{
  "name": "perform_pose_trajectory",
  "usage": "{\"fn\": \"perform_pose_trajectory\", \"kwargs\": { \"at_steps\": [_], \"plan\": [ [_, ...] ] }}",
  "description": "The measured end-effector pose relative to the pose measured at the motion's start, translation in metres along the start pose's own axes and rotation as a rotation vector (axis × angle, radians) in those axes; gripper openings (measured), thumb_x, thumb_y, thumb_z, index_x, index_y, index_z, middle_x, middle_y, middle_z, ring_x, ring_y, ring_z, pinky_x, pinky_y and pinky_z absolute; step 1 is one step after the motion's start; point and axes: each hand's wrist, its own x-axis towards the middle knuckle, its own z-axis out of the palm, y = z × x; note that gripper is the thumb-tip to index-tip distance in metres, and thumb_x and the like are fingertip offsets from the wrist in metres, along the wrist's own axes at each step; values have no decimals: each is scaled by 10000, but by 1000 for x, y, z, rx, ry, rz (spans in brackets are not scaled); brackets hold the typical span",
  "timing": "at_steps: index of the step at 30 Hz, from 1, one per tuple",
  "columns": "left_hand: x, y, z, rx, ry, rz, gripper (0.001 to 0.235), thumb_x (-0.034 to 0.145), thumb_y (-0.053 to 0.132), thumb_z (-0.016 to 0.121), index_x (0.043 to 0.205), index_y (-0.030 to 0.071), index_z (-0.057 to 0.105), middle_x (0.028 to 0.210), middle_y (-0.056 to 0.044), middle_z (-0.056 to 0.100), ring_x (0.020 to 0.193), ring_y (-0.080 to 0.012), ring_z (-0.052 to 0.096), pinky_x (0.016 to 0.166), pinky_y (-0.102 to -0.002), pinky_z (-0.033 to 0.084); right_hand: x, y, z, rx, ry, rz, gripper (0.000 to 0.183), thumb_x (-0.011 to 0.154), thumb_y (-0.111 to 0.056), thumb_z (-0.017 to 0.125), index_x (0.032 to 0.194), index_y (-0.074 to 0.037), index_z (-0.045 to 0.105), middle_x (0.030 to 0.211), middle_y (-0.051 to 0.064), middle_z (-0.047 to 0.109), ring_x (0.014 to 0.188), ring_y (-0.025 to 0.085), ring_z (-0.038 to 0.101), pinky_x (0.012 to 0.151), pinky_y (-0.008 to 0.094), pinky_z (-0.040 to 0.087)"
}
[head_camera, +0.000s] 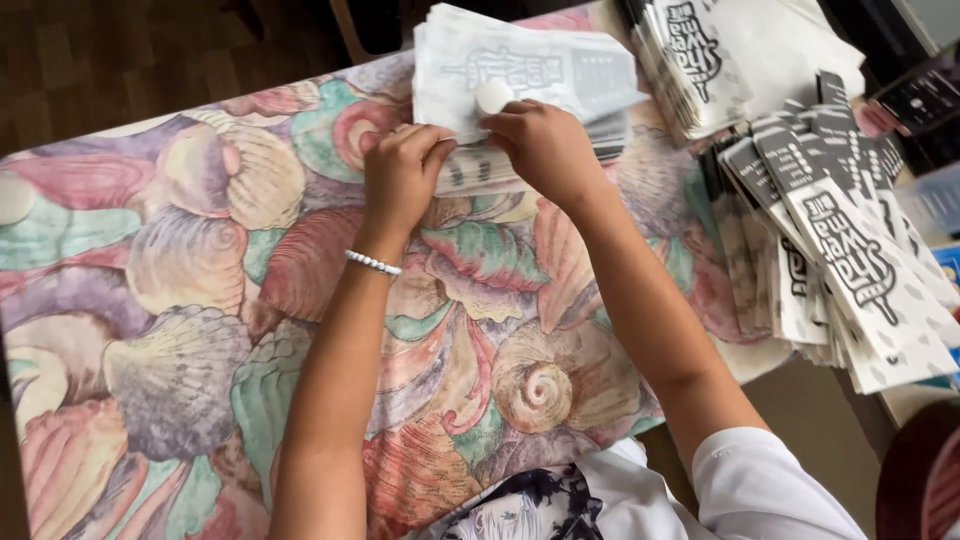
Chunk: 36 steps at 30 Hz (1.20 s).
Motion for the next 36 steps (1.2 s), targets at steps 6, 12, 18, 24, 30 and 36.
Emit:
{"fn": "perform_pose_trajectory", "kwargs": {
  "at_steps": [6, 12, 18, 24, 30, 36],
  "plan": [
    [-9, -13, 4, -31, 96, -151, 392, 900, 204, 839, 1155, 63, 578, 1107, -89, 645, 949, -238, 651, 795, -337, 543, 0, 8, 21, 114, 233, 209, 162, 1006, -44, 652, 1153, -69, 588, 876, 54, 761, 678, 253, 713, 535, 374, 504],
    [-9, -29, 1, -86, -124, -31, 185, 863, 160, 830, 1001, 69, 748, 961, -63, 719, 891, -210, 602, 755, -327, 520, -3, 14, 22, 275, 370, 172, 213, 891, 152, 670, 807, -43, 650, 826, 75, 761, 813, 207, 769, 620, 281, 589],
    [-6, -21, -2, -137, -81, -45, 90, 885, 121, 829, 906, 55, 772, 882, -59, 745, 820, -195, 665, 718, -316, 554, -4, 15, 22, 466, 409, 250, 319, 849, 118, 898, 788, -44, 631, 759, 50, 693, 751, 138, 663, 649, 244, 532],
    [-3, -14, -3, -149, -30, -104, 81, 871, 114, 841, 887, 72, 774, 868, -30, 740, 795, -178, 677, 694, -314, 532, -1, 9, 14, 501, 328, 242, 160, 870, 8, 919, 887, -27, 763, 837, 66, 748, 751, 137, 656, 659, 243, 527],
    [-1, -8, -1, -175, 27, -127, 101, 869, 116, 843, 868, 65, 756, 845, -31, 731, 772, -165, 668, 675, -298, 526, -2, 4, 10, 540, 224, 236, 227, 892, -30, 877, 1098, -25, 782, 942, 88, 763, 912, 195, 713, 802, 284, 586],
    [-7, -11, 6, -116, 83, -121, 198, 829, 140, 884, 872, 34, 722, 1005, -69, 636, 844, -203, 635, 711, -339, 573, 3, -5, -2, 630, 200, 249, 396, 900, -77, 879, 1252, -42, 700, 936, 47, 743, 868, 133, 683, 809, 274, 575]
  ]
}}
